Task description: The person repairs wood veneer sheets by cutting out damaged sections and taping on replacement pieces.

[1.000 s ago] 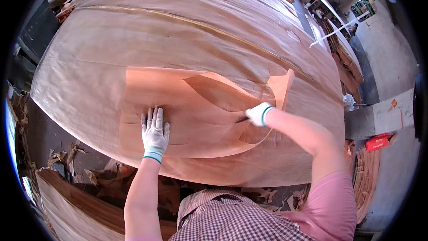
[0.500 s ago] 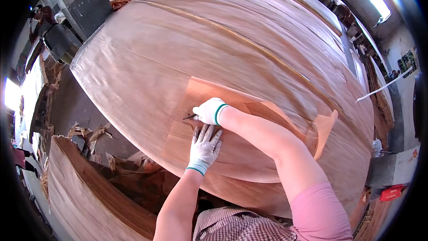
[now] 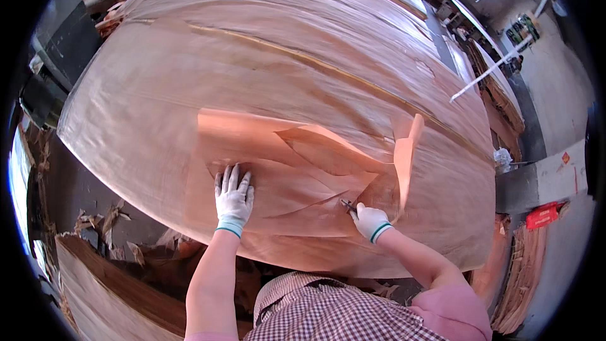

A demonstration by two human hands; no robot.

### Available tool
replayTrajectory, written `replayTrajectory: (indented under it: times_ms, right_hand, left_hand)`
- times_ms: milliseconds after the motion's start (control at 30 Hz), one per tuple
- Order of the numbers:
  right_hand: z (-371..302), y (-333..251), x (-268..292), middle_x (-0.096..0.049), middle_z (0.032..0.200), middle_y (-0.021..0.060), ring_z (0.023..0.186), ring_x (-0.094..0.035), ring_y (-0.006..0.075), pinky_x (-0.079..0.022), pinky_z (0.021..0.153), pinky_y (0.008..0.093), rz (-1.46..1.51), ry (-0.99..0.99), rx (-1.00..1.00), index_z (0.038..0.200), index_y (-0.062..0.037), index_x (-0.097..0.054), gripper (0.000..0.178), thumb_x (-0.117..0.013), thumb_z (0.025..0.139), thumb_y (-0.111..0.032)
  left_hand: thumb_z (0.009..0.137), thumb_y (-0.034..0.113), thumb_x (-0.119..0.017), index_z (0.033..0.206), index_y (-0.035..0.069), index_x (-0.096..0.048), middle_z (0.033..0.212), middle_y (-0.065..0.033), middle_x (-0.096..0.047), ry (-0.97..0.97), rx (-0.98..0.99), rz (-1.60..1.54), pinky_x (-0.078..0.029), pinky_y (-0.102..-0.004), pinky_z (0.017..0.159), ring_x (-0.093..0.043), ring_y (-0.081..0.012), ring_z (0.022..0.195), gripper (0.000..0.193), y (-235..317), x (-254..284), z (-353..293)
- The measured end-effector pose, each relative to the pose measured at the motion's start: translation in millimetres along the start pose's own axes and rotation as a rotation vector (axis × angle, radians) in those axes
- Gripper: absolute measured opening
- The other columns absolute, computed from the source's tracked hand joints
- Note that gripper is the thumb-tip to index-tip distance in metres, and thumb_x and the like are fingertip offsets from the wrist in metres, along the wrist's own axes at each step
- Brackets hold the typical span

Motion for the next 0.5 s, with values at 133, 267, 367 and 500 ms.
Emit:
replayTrajectory:
  times_ms: [133, 267, 367, 500]
  right_hand:
    - [39, -26, 65, -0.066, 0.086, 0.0183, 0.082, -0.063, 0.0396, -0.051, 0.070, 0.0464, 0.200, 0.455, 0.257, 0.095, -0.0061, -0.054, 0.026, -0.059, 0.087, -0.031]
    - [136, -87, 127, -0.063, 0.100, 0.0193, 0.096, -0.060, 0.0385, -0.050, 0.082, 0.0456, 0.301, 0.738, 0.443, 0.112, -0.0047, -0.054, 0.043, -0.069, 0.078, -0.028]
    - [183, -121, 126, -0.063, 0.102, 0.0184, 0.095, -0.061, 0.0383, -0.050, 0.084, 0.0459, 0.216, 0.547, 0.292, 0.117, -0.0065, -0.053, 0.048, -0.069, 0.076, -0.023]
    - [134, -137, 128, -0.064, 0.093, 0.0169, 0.085, -0.062, 0.0372, -0.050, 0.075, 0.0468, 0.131, 0.602, 0.351, 0.096, -0.0058, -0.059, 0.025, -0.067, 0.074, -0.014]
  left_hand:
    - [0.083, 0.024, -0.058, 0.121, 0.017, -0.059, 0.138, -0.0154, -0.045, 0.037, -0.049, 0.035, -0.026, -0.0515, 0.110, -0.040, -0.0353, 0.129, 0.039, -2, -11, -4]
    - [0.082, 0.020, -0.058, 0.123, 0.022, -0.056, 0.136, -0.0128, -0.047, 0.038, -0.089, -0.066, -0.030, -0.0542, 0.107, -0.042, -0.0358, 0.128, 0.041, -1, -10, -8]
    - [0.087, 0.028, -0.054, 0.128, 0.020, -0.054, 0.143, -0.0126, -0.040, -0.052, -0.002, 0.026, -0.019, -0.0522, 0.113, -0.031, -0.0326, 0.136, 0.041, 0, -13, -5]
    - [0.089, 0.026, -0.052, 0.132, 0.015, -0.050, 0.142, -0.0152, -0.040, -0.167, 0.082, 0.070, -0.018, -0.0508, 0.114, -0.030, -0.0327, 0.137, 0.044, 9, -18, -4]
Point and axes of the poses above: each hand's wrist, its own z-axis towards the middle knuckle, its own x-axis out of the back of the hand, y = z × x, the point moved 6 cm from there along z, towards the middle knuckle
